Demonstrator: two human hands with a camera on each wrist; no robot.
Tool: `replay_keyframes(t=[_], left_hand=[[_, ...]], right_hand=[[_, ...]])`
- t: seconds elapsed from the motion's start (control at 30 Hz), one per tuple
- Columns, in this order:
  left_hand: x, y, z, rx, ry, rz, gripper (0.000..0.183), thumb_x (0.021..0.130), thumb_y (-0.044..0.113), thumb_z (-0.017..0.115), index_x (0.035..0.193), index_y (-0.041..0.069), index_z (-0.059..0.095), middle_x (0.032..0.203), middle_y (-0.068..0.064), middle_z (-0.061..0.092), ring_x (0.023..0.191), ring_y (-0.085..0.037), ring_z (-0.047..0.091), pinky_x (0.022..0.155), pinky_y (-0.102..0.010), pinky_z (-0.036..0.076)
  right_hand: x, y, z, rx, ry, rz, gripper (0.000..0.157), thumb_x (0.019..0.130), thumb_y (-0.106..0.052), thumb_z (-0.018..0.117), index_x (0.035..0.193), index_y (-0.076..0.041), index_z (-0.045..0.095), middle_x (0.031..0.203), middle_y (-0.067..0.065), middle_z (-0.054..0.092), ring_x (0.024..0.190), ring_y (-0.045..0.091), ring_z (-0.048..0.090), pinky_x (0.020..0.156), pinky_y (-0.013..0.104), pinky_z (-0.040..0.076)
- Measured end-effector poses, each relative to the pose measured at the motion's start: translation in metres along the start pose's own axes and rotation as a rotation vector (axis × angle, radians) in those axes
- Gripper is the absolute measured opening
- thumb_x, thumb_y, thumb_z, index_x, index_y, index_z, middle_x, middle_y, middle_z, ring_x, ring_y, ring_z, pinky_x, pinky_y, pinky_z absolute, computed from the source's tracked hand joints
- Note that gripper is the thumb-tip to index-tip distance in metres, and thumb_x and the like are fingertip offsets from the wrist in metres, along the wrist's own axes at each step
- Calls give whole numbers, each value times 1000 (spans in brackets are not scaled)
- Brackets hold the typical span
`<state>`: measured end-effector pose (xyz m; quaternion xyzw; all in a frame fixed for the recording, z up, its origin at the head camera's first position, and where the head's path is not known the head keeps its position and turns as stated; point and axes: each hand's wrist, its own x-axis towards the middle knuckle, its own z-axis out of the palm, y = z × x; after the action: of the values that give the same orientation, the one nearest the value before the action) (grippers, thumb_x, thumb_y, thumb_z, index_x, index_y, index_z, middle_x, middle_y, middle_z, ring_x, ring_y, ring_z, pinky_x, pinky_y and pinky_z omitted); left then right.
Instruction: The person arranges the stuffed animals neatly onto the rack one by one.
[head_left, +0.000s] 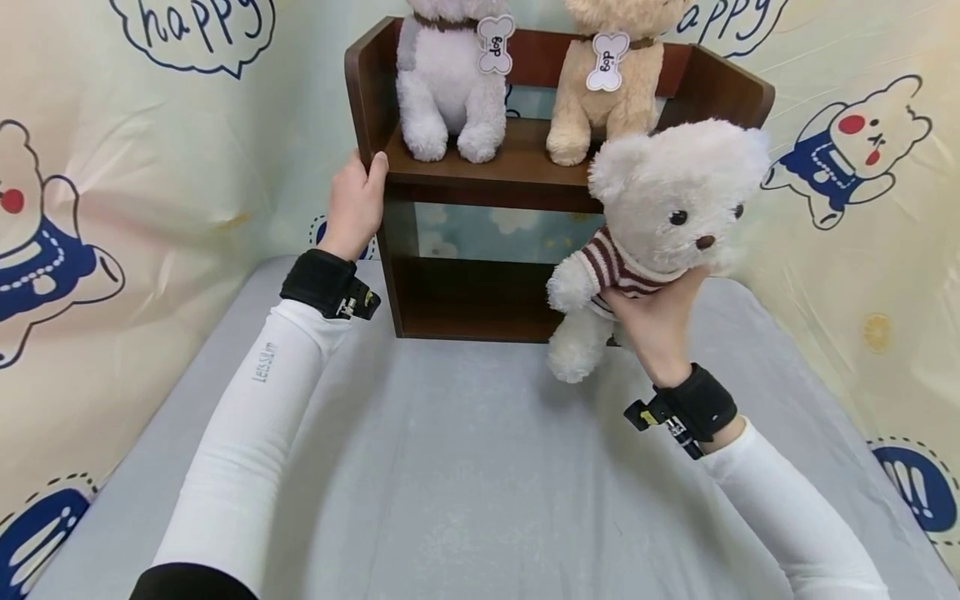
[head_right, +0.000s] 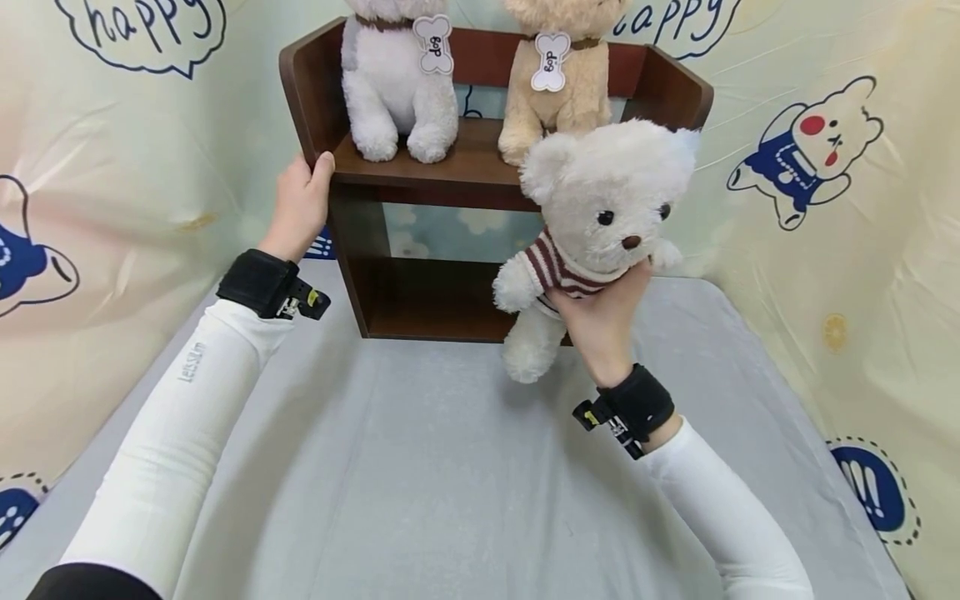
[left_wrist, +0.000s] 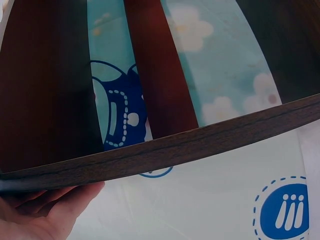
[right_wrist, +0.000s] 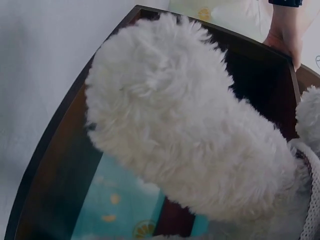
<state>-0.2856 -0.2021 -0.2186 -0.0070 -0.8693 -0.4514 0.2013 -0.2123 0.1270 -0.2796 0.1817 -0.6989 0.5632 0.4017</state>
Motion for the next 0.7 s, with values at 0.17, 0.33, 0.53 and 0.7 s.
replay_keyframes(t=[0.17, 0.33, 0.53, 0.7], left_hand=[[1, 0, -1, 5, 6, 7, 53, 101, 40, 24, 136, 2, 36, 128, -18, 51, 108, -26, 48, 92, -39, 43], [1, 0, 1, 21, 18, 7, 52, 101, 40, 24, 133, 1, 40, 115, -17, 54, 103, -26, 50, 81, -32, 43], [0, -1, 1, 11, 8, 4, 53, 101, 41, 24, 132, 1, 39, 115, -18, 52, 104, -26, 49, 83, -35, 44], [0, 0, 0, -1, 6, 4, 53, 101, 40, 24, 133, 1, 38, 126, -19, 52, 108, -26, 48, 93, -40, 43]], right_hand=[[-5, -2, 16, -57, 28, 10, 84, 63, -1, 77, 128, 1, 25, 126, 9, 40, 116, 20, 41, 100, 31, 32], [-13, -3, 29, -100, 34, 58, 86, 62, -5, 80, 130, 1, 27, 127, 12, 39, 117, 20, 40, 101, 30, 32], [-18, 20, 42, -165, 55, -3, 88, 59, -14, 84, 129, 1, 32, 125, 17, 43, 115, 24, 41, 101, 36, 30], [-27, 41, 54, -241, 38, 51, 92, 61, -25, 84, 131, -3, 29, 127, 13, 39, 118, 22, 36, 101, 38, 28]])
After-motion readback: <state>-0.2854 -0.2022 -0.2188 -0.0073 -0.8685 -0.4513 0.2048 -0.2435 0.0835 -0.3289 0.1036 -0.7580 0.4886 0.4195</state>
